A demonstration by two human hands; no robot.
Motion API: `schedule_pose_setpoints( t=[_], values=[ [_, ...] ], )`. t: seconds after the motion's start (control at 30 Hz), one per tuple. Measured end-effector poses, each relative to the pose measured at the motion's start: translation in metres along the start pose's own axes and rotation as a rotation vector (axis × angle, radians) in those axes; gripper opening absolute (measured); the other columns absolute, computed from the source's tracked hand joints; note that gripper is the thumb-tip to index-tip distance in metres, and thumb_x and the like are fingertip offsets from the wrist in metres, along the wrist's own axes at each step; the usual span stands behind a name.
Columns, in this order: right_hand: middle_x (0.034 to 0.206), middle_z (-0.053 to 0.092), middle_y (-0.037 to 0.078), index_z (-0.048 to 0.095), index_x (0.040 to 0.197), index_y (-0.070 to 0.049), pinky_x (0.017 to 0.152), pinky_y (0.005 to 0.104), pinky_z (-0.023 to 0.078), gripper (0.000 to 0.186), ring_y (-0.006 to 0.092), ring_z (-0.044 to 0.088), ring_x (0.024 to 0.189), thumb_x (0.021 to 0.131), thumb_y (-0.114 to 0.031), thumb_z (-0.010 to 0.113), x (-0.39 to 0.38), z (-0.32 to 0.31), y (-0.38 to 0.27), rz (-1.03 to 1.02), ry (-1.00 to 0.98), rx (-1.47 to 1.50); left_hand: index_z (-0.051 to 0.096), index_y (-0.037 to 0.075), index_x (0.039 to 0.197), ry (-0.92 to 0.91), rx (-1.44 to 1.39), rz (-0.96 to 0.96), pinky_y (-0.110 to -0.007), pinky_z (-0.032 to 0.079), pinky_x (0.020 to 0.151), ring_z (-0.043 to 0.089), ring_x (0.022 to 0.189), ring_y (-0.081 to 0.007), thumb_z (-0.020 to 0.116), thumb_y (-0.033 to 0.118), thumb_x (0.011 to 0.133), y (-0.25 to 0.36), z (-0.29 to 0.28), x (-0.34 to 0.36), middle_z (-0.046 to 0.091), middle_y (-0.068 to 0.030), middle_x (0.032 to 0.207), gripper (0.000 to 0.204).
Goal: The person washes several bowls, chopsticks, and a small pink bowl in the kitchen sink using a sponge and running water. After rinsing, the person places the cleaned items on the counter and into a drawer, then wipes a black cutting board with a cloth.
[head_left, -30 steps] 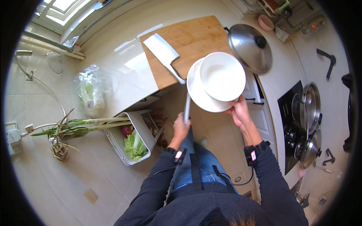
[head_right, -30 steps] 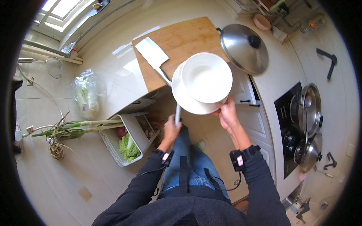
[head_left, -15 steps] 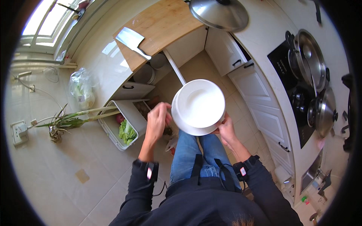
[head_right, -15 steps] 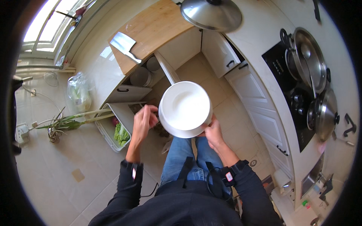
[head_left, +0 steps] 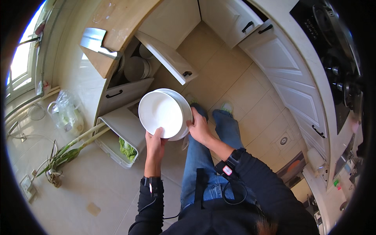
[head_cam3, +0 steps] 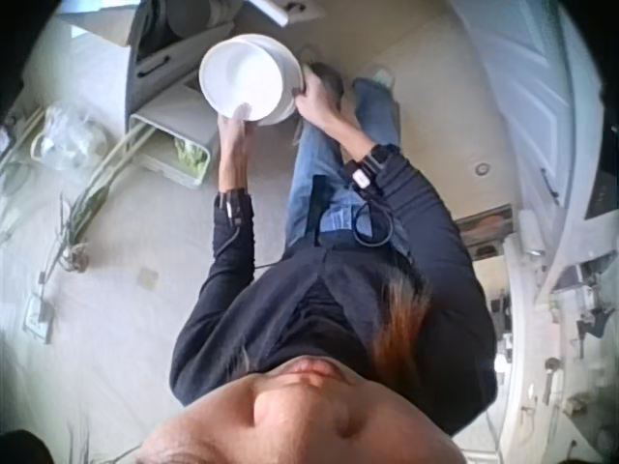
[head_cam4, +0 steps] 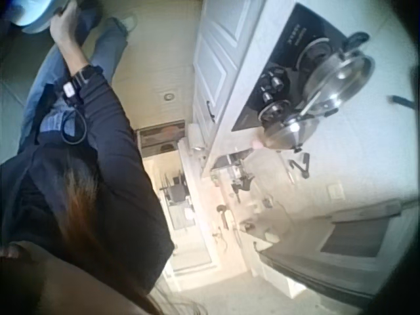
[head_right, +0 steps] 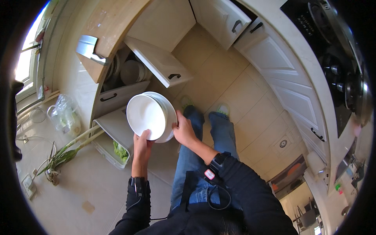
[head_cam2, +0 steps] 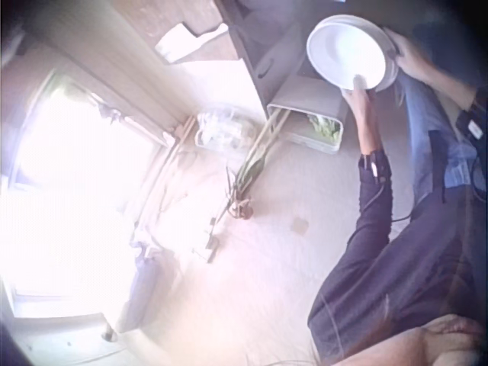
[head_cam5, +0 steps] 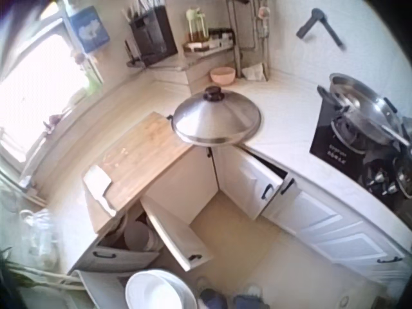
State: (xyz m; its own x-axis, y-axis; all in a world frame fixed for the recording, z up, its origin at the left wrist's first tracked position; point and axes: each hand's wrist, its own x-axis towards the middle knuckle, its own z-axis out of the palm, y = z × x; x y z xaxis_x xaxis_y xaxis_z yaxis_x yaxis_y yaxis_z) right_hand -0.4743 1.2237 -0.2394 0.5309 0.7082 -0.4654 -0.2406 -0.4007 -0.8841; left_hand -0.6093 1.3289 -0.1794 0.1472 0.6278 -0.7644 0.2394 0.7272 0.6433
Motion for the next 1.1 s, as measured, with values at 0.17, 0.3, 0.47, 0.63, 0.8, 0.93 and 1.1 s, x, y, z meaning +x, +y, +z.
schedule_pose_setpoints(
  t=[0.17, 0.3, 0.47, 0.63, 0.8, 0.93, 1.1],
  values=[
    [0.079, 0.062, 0.021, 0.048, 0.113, 0.001, 0.063, 0.0393, 0.049, 0.031, 0.0293, 0.065, 0.068, 0.083, -0.001, 0.053, 0.055, 0.028, 0.026, 0.178, -0.047, 0.057, 0.036, -0.004, 0.130, 0.018, -0.040, 0.037, -0.041, 0.058, 0.080, 0.060, 0.104, -0.0281, 0.052, 0.002, 0.086, -0.008, -0.008, 0.062, 0.052, -0.0168, 0.122, 0.048],
    [0.080, 0.062, 0.022, 0.048, 0.114, 0.002, 0.058, 0.0391, 0.050, 0.031, 0.0264, 0.063, 0.061, 0.083, -0.001, 0.052, 0.102, 0.049, 0.054, -0.059, 0.013, -0.008, 0.036, -0.017, 0.126, -0.052, -0.140, 0.056, -0.041, 0.057, 0.090, 0.061, 0.102, -0.0365, 0.049, -0.002, 0.085, -0.002, -0.011, 0.109, 0.054, -0.0254, 0.120, 0.046],
    [0.079, 0.061, 0.017, 0.047, 0.115, 0.002, 0.052, 0.0351, 0.050, 0.030, 0.0231, 0.063, 0.059, 0.084, 0.000, 0.047, 0.150, 0.076, 0.092, 0.024, -0.043, 0.044, 0.035, -0.018, 0.124, -0.007, -0.287, -0.037, -0.040, 0.057, 0.089, 0.062, 0.099, -0.0387, 0.050, -0.002, 0.086, 0.012, -0.018, 0.158, 0.053, -0.0266, 0.119, 0.044],
    [0.089, 0.061, 0.018, 0.046, 0.118, 0.001, 0.053, 0.0351, 0.054, 0.034, 0.0243, 0.065, 0.066, 0.084, 0.003, 0.047, 0.188, 0.097, 0.138, -0.035, 0.014, 0.047, 0.038, -0.018, 0.122, 0.010, -0.303, -0.045, -0.039, 0.057, 0.090, 0.062, 0.099, -0.0389, 0.050, -0.002, 0.086, 0.013, -0.021, 0.179, 0.054, -0.0269, 0.116, 0.041],
    [0.104, 0.060, 0.018, 0.043, 0.129, -0.001, 0.057, 0.0340, 0.057, 0.045, 0.0255, 0.066, 0.079, 0.084, 0.004, 0.044, 0.206, 0.097, 0.196, -0.116, 0.108, -0.126, 0.036, -0.025, 0.114, 0.077, -0.502, -0.053, -0.039, 0.057, 0.092, 0.060, 0.101, -0.0421, 0.045, -0.006, 0.087, 0.010, -0.010, 0.242, 0.053, -0.0304, 0.112, 0.034],
    [0.107, 0.058, 0.017, 0.039, 0.134, -0.005, 0.054, 0.0311, 0.058, 0.050, 0.0251, 0.066, 0.084, 0.086, 0.005, 0.043, 0.191, 0.073, 0.221, -0.059, 0.081, -0.132, 0.038, -0.023, 0.115, -0.050, -0.683, 0.052, -0.033, 0.055, 0.095, 0.057, 0.107, -0.0340, 0.036, 0.001, 0.097, -0.005, -0.001, 0.344, 0.050, -0.0313, 0.118, 0.031],
    [0.112, 0.057, 0.017, 0.033, 0.137, -0.005, 0.057, 0.0310, 0.060, 0.053, 0.0255, 0.066, 0.086, 0.087, 0.008, 0.042, 0.163, 0.042, 0.227, 0.271, -0.033, 0.378, 0.044, -0.008, 0.125, -0.022, -0.347, 0.367, -0.035, 0.054, 0.090, 0.055, 0.111, -0.0284, 0.044, 0.001, 0.094, -0.018, 0.019, 0.473, 0.054, -0.0158, 0.123, 0.032]
  ],
)
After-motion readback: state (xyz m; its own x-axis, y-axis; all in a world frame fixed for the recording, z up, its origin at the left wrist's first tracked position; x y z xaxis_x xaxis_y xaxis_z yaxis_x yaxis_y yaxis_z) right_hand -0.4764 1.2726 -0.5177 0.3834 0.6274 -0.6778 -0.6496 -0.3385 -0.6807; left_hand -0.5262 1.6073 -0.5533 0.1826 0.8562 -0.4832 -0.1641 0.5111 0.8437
